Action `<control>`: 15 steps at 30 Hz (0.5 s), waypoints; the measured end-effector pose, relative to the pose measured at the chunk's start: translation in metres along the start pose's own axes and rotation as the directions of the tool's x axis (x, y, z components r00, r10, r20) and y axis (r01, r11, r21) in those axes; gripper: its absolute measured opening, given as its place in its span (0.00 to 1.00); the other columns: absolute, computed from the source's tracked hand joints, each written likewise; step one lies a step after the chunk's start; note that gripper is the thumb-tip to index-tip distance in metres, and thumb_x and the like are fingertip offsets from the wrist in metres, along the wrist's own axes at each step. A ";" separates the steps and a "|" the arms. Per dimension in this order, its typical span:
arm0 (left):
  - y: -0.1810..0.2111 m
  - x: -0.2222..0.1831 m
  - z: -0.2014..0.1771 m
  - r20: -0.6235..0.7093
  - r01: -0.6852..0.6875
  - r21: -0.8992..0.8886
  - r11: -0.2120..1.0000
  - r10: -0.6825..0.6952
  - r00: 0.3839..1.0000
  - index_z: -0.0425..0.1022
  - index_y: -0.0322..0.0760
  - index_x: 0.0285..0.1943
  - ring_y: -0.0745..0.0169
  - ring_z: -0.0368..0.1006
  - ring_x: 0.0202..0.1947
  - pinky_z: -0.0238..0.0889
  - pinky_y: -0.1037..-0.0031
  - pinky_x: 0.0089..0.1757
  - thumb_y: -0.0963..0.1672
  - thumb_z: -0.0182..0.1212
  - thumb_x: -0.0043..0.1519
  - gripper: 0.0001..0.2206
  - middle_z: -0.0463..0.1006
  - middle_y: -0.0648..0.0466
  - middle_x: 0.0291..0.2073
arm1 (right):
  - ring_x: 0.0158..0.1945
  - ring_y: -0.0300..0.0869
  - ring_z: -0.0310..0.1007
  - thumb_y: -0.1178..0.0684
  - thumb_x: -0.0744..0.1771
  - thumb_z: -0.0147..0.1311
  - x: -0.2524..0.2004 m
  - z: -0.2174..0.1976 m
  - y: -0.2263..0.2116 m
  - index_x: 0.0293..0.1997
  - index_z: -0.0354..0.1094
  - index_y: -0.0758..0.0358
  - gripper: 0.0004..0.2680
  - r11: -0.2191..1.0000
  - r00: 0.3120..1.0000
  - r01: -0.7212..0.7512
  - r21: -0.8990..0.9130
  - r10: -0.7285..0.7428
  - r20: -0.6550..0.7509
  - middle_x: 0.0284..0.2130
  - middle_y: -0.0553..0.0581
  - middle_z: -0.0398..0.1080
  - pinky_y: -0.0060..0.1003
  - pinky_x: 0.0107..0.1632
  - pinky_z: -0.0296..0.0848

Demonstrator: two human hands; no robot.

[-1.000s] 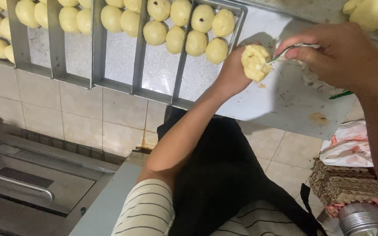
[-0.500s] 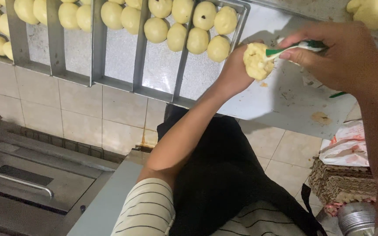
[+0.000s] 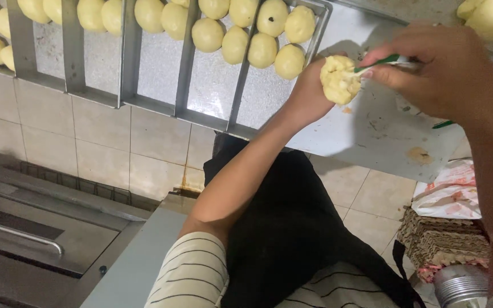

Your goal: Stuffing pre-portioned dough balls with shredded cheese and arranging them in metal baking trays

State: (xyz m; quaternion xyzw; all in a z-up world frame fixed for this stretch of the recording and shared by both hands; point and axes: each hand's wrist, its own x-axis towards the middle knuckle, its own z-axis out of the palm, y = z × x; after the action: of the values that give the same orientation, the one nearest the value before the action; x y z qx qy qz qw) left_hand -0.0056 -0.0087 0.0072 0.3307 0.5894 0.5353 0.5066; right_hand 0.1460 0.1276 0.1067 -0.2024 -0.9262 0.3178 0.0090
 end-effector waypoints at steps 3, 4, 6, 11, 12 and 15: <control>-0.010 0.001 0.001 -0.011 -0.010 -0.017 1.000 0.010 1.000 0.66 0.51 0.28 0.73 0.62 0.31 0.57 0.76 0.34 0.46 0.61 0.56 0.07 0.69 0.67 0.24 | 0.46 0.47 0.72 0.58 0.68 0.62 -0.001 0.011 0.009 0.49 0.79 0.56 0.06 0.997 0.999 0.042 -0.059 -0.042 -0.003 0.40 0.50 0.76 0.42 0.52 0.67; -0.011 0.001 0.002 -0.011 -0.011 -0.017 1.000 0.010 1.000 0.66 0.51 0.28 0.73 0.62 0.31 0.57 0.76 0.34 0.46 0.61 0.56 0.07 0.69 0.67 0.24 | 0.46 0.47 0.72 0.58 0.68 0.62 -0.001 0.011 0.008 0.49 0.79 0.56 0.06 0.997 0.999 0.042 -0.059 -0.042 -0.003 0.40 0.50 0.76 0.42 0.52 0.67; -0.012 0.001 0.002 -0.027 -0.045 -0.015 0.999 0.045 0.999 0.65 0.51 0.27 0.73 0.62 0.31 0.57 0.76 0.34 0.46 0.61 0.57 0.08 0.69 0.67 0.24 | 0.41 0.45 0.66 0.57 0.66 0.62 -0.002 0.011 0.006 0.49 0.78 0.53 0.09 0.999 0.999 -0.049 -0.011 0.049 0.000 0.35 0.50 0.69 0.39 0.46 0.61; -0.010 0.001 0.002 -0.053 -0.074 -0.061 0.995 0.071 0.996 0.67 0.51 0.29 0.74 0.64 0.33 0.58 0.77 0.36 0.43 0.60 0.55 0.06 0.70 0.67 0.26 | 0.42 0.46 0.67 0.61 0.66 0.63 -0.002 0.014 -0.003 0.48 0.78 0.56 0.08 0.998 0.995 0.055 0.006 -0.055 -0.083 0.38 0.50 0.73 0.40 0.51 0.64; -0.002 0.000 0.001 -0.054 -0.087 -0.100 0.991 0.082 0.995 0.63 0.51 0.26 0.74 0.62 0.30 0.56 0.77 0.34 0.41 0.56 0.55 0.08 0.67 0.68 0.23 | 0.43 0.47 0.69 0.63 0.67 0.62 -0.001 0.015 -0.004 0.47 0.77 0.59 0.07 0.994 0.988 0.109 0.011 -0.107 -0.115 0.40 0.51 0.75 0.41 0.53 0.65; 0.006 -0.002 0.001 -0.068 -0.046 -0.110 0.993 0.039 0.997 0.60 0.52 0.25 0.74 0.59 0.29 0.53 0.78 0.33 0.42 0.56 0.56 0.10 0.64 0.68 0.22 | 0.49 0.53 0.75 0.65 0.66 0.64 -0.010 0.025 0.004 0.48 0.77 0.64 0.08 0.993 0.966 0.119 -0.022 -0.121 -0.229 0.45 0.59 0.78 0.46 0.52 0.69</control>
State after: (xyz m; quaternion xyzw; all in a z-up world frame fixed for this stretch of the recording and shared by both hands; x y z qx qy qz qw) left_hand -0.0054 -0.0088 0.0135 0.2967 0.5677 0.5886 0.4932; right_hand 0.1527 0.1118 0.0854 -0.1815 -0.9309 0.2873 0.1342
